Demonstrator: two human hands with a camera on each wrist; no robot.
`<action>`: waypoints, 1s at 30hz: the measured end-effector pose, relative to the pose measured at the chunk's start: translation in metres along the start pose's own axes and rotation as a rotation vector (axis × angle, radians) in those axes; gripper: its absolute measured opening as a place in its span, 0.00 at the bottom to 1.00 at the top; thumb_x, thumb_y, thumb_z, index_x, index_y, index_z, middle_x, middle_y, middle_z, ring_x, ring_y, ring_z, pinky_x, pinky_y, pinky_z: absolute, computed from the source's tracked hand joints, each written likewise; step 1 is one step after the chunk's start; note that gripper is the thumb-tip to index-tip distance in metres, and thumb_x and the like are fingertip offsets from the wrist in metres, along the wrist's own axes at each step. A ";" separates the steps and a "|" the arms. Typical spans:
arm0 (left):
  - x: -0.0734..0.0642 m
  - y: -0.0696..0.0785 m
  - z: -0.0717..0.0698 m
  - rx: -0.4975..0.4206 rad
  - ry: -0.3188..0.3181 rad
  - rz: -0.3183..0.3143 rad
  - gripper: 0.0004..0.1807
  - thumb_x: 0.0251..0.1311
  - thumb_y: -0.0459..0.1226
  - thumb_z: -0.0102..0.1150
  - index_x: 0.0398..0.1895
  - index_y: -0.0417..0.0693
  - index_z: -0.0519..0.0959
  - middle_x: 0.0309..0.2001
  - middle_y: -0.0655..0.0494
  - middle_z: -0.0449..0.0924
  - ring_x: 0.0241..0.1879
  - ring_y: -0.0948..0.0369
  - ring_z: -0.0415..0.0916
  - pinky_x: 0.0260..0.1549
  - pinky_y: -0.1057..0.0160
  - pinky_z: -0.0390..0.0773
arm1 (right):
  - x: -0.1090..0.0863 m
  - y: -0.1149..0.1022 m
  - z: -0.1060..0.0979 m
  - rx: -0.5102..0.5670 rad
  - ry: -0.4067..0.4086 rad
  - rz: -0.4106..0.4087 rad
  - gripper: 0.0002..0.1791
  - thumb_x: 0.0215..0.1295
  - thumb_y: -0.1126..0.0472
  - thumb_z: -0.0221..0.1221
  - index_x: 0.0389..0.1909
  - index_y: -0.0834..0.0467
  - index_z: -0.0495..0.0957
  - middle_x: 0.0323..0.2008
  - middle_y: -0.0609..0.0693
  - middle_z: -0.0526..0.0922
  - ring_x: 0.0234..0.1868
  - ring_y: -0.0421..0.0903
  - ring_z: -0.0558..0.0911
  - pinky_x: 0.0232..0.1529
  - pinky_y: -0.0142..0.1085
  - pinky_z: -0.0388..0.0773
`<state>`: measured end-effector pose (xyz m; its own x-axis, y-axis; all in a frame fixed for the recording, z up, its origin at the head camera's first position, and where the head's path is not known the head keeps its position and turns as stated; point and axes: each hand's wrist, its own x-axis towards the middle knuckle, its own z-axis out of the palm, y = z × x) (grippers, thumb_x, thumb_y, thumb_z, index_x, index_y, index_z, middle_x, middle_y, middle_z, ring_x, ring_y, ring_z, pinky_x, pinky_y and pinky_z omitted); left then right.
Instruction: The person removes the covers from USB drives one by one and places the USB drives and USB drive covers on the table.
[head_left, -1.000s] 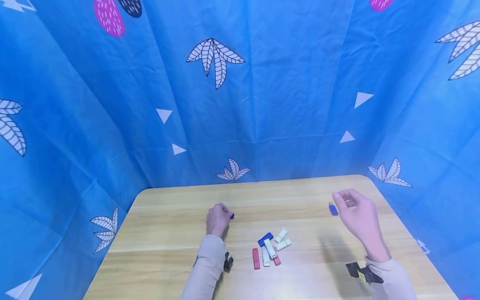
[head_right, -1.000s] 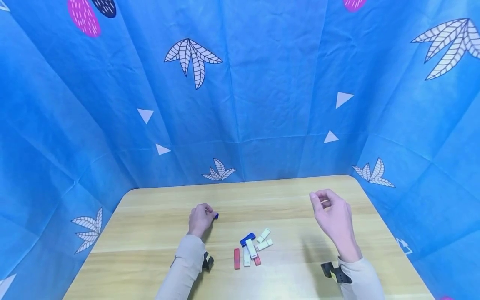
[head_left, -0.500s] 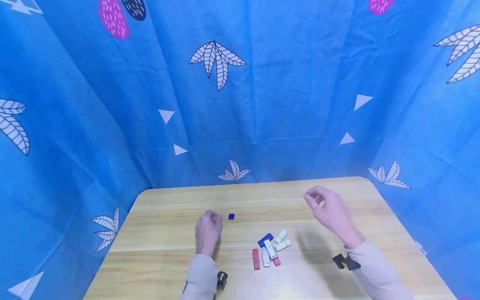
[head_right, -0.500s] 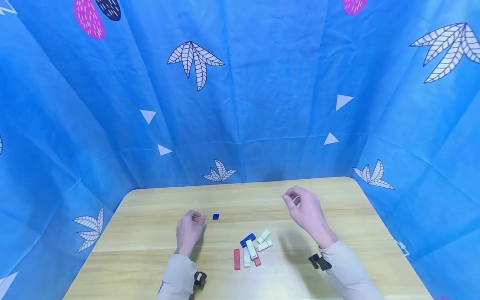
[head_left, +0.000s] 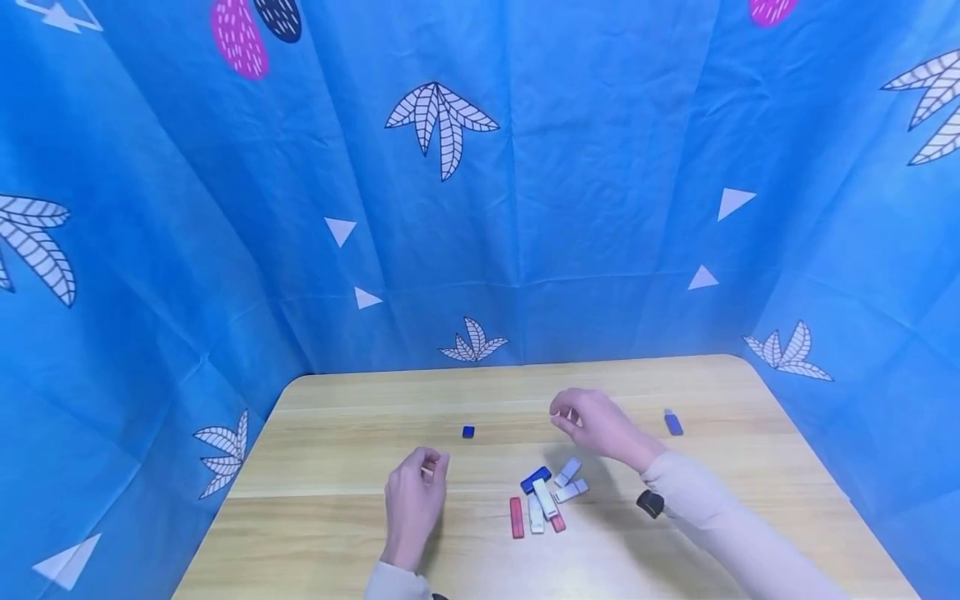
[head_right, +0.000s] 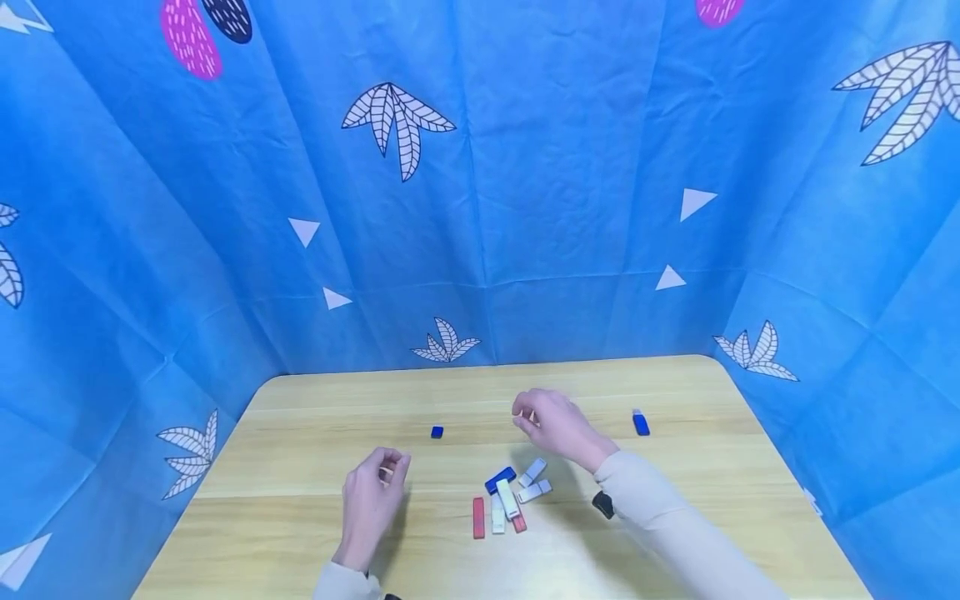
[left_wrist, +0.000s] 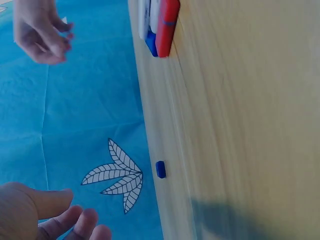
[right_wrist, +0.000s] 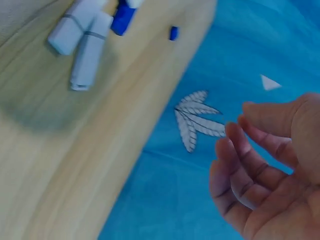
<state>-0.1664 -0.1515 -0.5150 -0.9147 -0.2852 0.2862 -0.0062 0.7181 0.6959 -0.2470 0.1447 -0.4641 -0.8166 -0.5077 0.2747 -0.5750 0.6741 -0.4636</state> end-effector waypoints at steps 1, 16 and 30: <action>-0.002 0.000 -0.001 -0.001 -0.002 0.000 0.04 0.64 0.39 0.67 0.35 0.48 0.85 0.31 0.56 0.87 0.25 0.69 0.77 0.26 0.69 0.76 | 0.001 0.001 0.003 -0.007 -0.028 -0.010 0.03 0.66 0.65 0.64 0.39 0.58 0.84 0.34 0.48 0.87 0.33 0.38 0.81 0.35 0.29 0.79; -0.017 -0.003 0.002 0.000 -0.030 -0.013 0.04 0.63 0.39 0.68 0.33 0.49 0.84 0.29 0.60 0.86 0.24 0.72 0.72 0.25 0.72 0.72 | -0.009 0.016 0.055 -0.079 -0.276 -0.068 0.12 0.62 0.64 0.67 0.47 0.57 0.86 0.43 0.51 0.88 0.45 0.48 0.83 0.49 0.43 0.83; -0.014 -0.001 0.005 -0.035 -0.042 -0.002 0.05 0.63 0.38 0.68 0.33 0.47 0.84 0.29 0.58 0.86 0.22 0.73 0.70 0.22 0.73 0.72 | -0.016 0.018 0.067 -0.030 -0.322 -0.021 0.12 0.62 0.63 0.67 0.47 0.52 0.87 0.42 0.46 0.83 0.43 0.42 0.79 0.48 0.38 0.82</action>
<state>-0.1557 -0.1452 -0.5233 -0.9309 -0.2591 0.2575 0.0057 0.6945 0.7195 -0.2412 0.1289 -0.5332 -0.7495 -0.6620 0.0008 -0.5967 0.6750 -0.4340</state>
